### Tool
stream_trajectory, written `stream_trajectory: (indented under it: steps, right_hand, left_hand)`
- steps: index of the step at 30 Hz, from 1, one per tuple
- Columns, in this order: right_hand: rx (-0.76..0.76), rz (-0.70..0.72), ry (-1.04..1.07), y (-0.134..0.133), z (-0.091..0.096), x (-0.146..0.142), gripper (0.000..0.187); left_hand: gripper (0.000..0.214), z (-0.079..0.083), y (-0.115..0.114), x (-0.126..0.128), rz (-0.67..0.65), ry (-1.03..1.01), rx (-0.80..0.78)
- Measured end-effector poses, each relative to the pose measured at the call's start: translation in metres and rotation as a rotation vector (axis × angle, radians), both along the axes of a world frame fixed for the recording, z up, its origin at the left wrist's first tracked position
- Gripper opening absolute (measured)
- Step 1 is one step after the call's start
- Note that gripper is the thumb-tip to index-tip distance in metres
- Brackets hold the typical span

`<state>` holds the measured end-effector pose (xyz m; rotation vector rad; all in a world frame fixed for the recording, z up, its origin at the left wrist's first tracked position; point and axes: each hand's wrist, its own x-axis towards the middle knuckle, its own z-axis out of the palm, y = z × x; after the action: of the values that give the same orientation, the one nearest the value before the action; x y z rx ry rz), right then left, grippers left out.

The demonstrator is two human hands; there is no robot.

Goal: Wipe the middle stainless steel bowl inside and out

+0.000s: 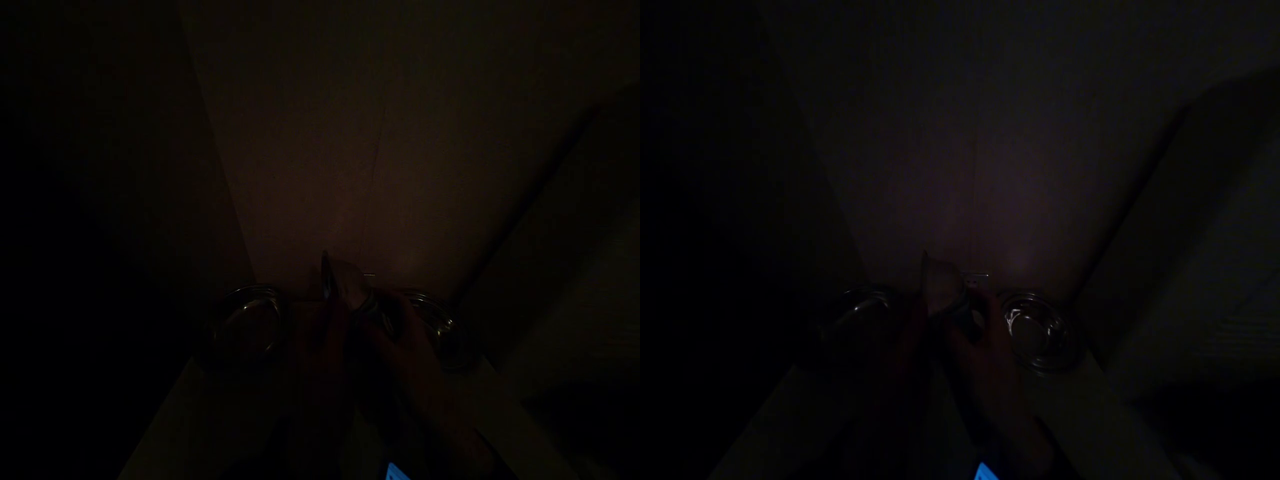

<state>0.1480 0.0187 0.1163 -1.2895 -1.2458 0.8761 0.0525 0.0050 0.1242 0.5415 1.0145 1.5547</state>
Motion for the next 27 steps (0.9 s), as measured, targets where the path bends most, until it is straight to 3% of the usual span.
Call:
stream_trajectory:
  steps: [7,13,16,21,27]
  right_hand:
    - [0.032,-0.021,-0.03,-0.003,-0.001,-0.001,0.052]
    - [0.0,-0.007,-0.049,-0.001,0.001,0.001,0.051]
    - [0.055,0.014,-0.031,-0.002,-0.002,0.001,0.05]
    - [0.268,0.004,-0.173,-0.017,-0.026,0.007,0.043]
    - [0.769,-0.033,-0.74,-0.028,-0.046,0.016,0.044]
  left_hand:
    - [0.026,0.0,-0.002,0.001,0.068,0.048,-0.089]
    - [0.023,0.001,-0.002,0.0,0.032,0.017,-0.039]
    - [0.023,0.001,-0.002,-0.001,-0.049,-0.019,-0.04]
    - [0.026,0.005,0.0,0.0,0.059,0.008,-0.084]
    - [0.016,0.006,0.002,0.002,-0.01,-0.029,-0.062]
